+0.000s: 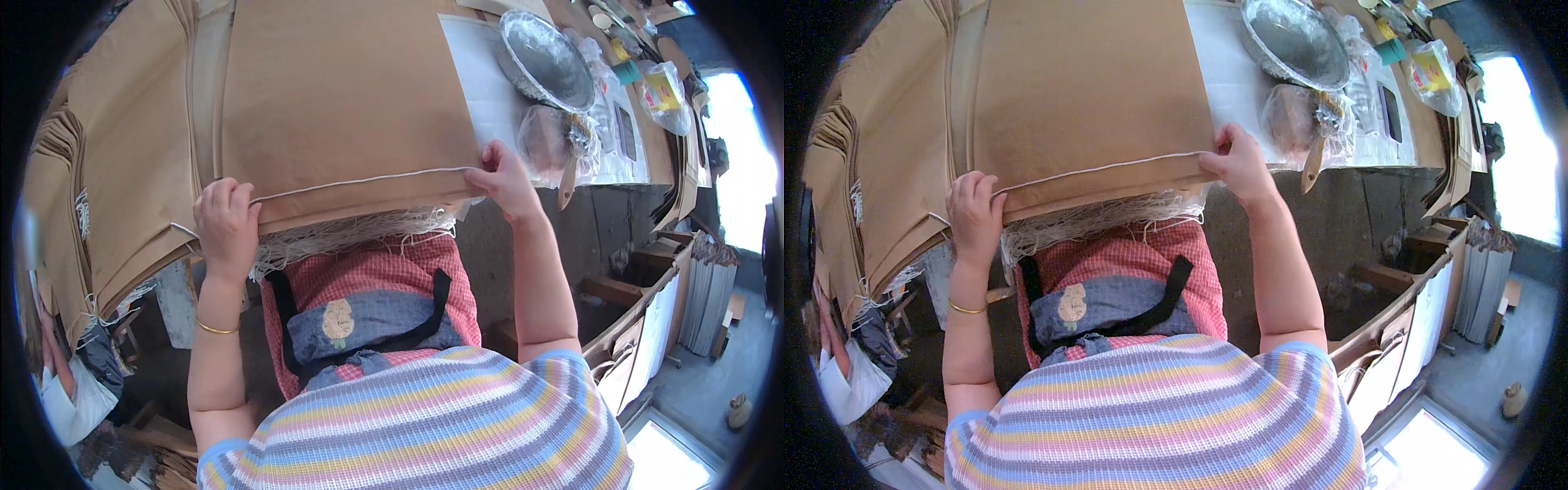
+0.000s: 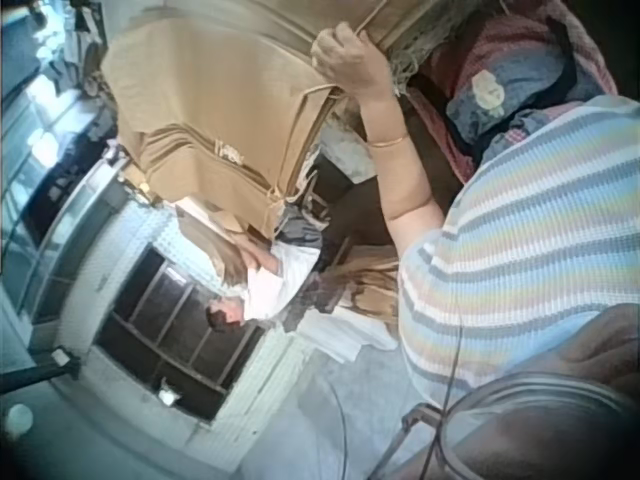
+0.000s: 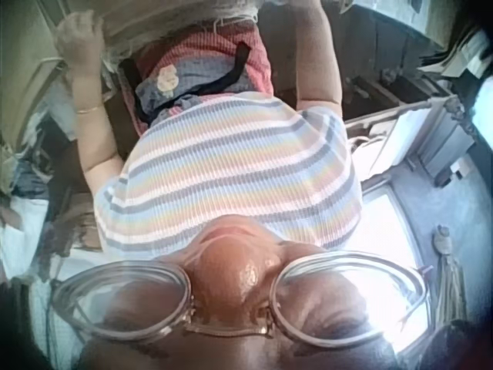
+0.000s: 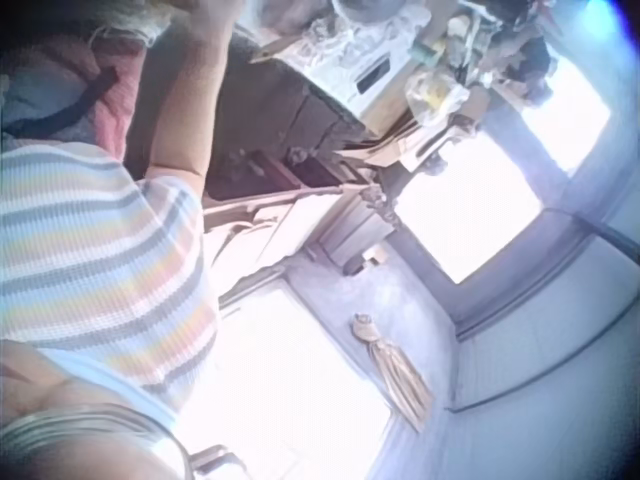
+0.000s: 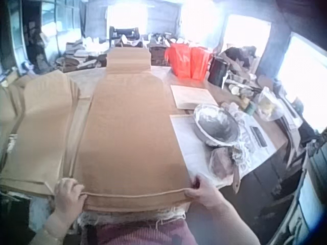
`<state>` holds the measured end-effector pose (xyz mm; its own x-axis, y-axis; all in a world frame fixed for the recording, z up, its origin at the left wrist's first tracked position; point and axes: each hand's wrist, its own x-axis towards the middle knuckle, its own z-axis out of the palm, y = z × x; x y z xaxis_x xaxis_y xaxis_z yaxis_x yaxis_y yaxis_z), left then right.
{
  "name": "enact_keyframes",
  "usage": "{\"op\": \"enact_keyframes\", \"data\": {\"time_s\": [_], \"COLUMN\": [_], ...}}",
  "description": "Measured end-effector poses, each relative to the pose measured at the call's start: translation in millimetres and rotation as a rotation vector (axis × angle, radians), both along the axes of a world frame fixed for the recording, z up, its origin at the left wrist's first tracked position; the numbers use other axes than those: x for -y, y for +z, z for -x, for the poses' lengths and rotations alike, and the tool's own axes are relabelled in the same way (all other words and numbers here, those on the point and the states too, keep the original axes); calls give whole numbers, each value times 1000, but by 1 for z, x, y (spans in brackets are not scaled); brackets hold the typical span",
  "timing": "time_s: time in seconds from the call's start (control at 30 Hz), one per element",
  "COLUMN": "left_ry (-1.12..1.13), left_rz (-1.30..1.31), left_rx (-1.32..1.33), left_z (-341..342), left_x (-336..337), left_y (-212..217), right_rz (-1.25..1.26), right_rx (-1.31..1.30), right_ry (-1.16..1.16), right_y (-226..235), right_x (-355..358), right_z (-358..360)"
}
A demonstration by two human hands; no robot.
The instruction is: The person repeatedly applies paste to the edge of a large brown paper sheet using a brush, then presses a thin string along the edge to adhere it. The person continues this process across multiple sheets, stacking them as they work.
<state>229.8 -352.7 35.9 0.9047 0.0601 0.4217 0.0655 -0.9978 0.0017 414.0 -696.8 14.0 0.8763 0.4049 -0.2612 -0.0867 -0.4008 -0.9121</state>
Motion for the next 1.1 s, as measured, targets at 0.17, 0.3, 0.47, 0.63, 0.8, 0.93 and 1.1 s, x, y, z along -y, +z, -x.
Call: {"op": "enact_keyframes", "data": {"time_s": [0.17,0.3,0.47,0.63,0.8,0.93,1.1], "left_ry": [-181,-285,-339,15,290,428,-113], "left_rz": [150,390,563,793,356,134,93], "left_rx": [-91,-141,-348,-379,-389,-549,-517], "left_z": [8,5,-3,-9,-15,-24,-17], "left_x": [-11,-11,-13,-36,-13,27,64], "left_y": [-18,-12,20,-6,-17,9,2], "right_rz": [-163,406,215,140,490,697,420], "right_rx": [-98,792,1071,428,759,1023,843], "right_ry": [48,-116,434,145,79,-107,481], "right_y": [0,-1,4,1,-15,-9,-1], "right_x": [-5,-26,-29,-43,-54,-77,-115], "right_z": [7,24,21,7,15,34,82]}}
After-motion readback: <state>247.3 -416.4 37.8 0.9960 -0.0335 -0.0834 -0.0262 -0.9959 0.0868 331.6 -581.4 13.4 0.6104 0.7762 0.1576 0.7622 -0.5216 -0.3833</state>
